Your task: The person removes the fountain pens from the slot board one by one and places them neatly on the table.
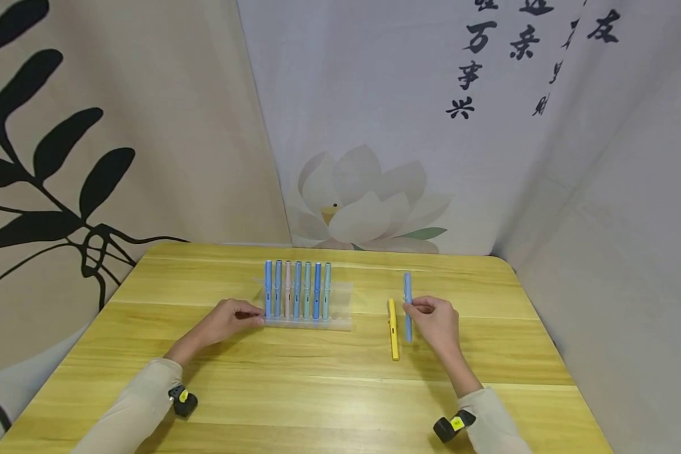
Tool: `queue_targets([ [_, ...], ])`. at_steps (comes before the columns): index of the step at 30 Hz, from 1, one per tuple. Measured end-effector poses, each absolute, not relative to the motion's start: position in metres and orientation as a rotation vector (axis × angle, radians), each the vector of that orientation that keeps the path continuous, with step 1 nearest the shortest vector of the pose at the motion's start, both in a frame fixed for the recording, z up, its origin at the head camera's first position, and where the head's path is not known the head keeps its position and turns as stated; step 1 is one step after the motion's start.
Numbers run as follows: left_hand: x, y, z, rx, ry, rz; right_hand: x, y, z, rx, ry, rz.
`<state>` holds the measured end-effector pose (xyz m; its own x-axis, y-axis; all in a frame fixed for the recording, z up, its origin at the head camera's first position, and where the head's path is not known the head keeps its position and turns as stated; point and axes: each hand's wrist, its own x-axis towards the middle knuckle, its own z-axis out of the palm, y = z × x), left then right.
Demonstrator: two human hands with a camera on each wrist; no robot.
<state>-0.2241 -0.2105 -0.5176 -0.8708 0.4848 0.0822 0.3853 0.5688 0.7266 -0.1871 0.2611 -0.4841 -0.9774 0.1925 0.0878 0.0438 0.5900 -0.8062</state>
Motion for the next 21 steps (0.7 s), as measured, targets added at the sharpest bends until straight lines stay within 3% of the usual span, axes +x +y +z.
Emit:
queue_targets([
  [21, -0.226, -0.21, -0.52, 0.715, 2.633, 1.201, -0.181, 0.267, -0.499, -0.254, -2.811, 1.274],
])
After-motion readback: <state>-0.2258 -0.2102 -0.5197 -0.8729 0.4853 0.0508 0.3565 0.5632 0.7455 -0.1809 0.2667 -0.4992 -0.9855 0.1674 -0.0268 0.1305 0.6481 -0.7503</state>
